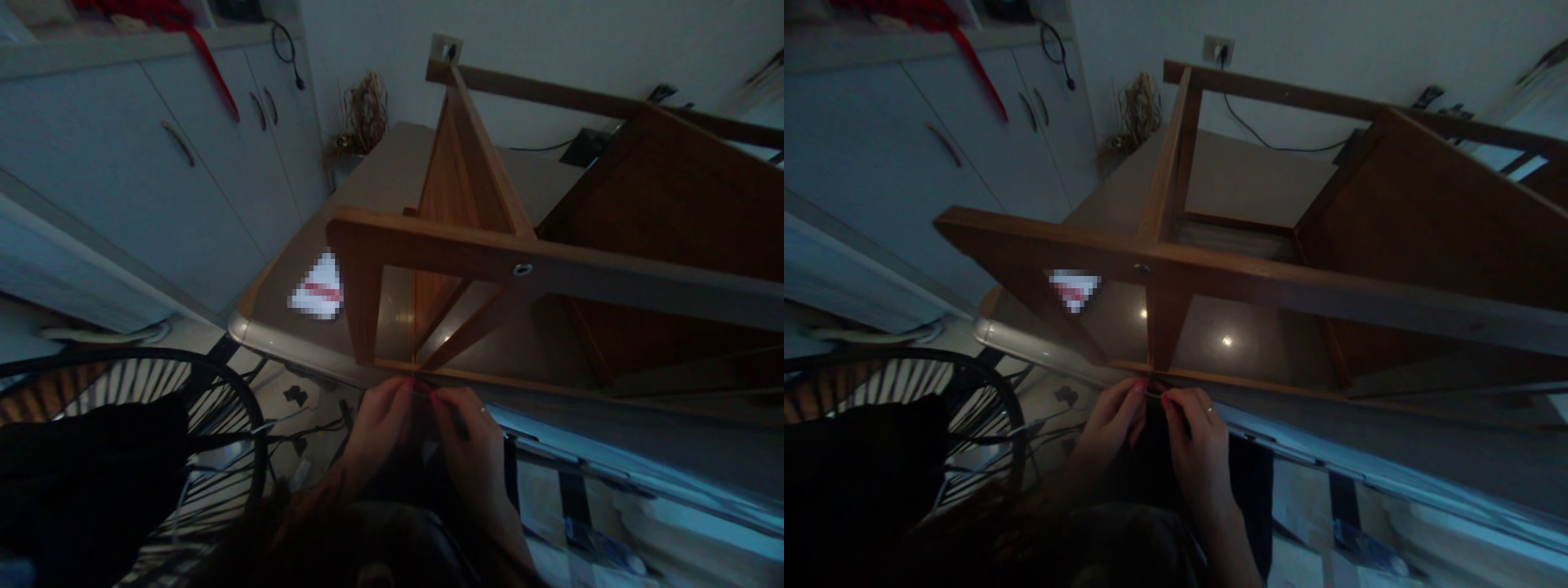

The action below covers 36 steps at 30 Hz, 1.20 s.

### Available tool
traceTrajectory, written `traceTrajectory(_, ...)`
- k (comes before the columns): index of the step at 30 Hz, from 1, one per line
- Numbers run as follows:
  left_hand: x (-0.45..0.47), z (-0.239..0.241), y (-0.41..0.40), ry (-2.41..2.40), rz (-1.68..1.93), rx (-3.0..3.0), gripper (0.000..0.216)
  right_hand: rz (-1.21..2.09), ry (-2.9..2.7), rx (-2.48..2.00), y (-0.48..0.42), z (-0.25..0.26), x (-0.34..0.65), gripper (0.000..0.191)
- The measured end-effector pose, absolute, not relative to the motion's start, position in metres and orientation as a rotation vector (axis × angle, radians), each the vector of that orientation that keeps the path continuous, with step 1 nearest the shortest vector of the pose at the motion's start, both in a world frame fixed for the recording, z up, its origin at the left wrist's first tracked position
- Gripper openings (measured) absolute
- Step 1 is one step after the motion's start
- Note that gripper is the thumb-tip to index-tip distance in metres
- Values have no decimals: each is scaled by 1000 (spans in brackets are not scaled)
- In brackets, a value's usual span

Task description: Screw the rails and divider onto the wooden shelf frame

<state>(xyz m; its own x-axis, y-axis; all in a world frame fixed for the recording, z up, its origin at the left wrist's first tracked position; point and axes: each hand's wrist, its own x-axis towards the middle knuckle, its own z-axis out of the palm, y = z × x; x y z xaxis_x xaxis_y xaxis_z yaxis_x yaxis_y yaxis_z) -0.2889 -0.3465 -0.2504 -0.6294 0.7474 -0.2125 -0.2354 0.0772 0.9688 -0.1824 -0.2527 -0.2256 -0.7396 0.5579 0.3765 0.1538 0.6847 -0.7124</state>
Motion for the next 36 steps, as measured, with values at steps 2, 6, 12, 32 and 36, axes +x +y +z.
traceTrajectory(2, -289, -254, -346, 1561, 1682, 500, 45, 903, -2316, -527, -253, -227, -182, 12)
traceTrajectory(6, -289, -255, -345, 1506, 1681, 453, 49, 883, -2313, -473, -252, -230, -180, 14)
traceTrajectory(12, -292, -248, -339, 1399, 1684, 360, 57, 854, -2328, -449, -252, -231, -178, 13)
traceTrajectory(32, -288, -257, -338, 1478, 1719, 386, 57, 877, -2361, -387, -251, -230, -178, 14)
traceTrajectory(36, -289, -263, -338, 1504, 1720, 411, 52, 897, -2359, -377, -251, -230, -178, 14)
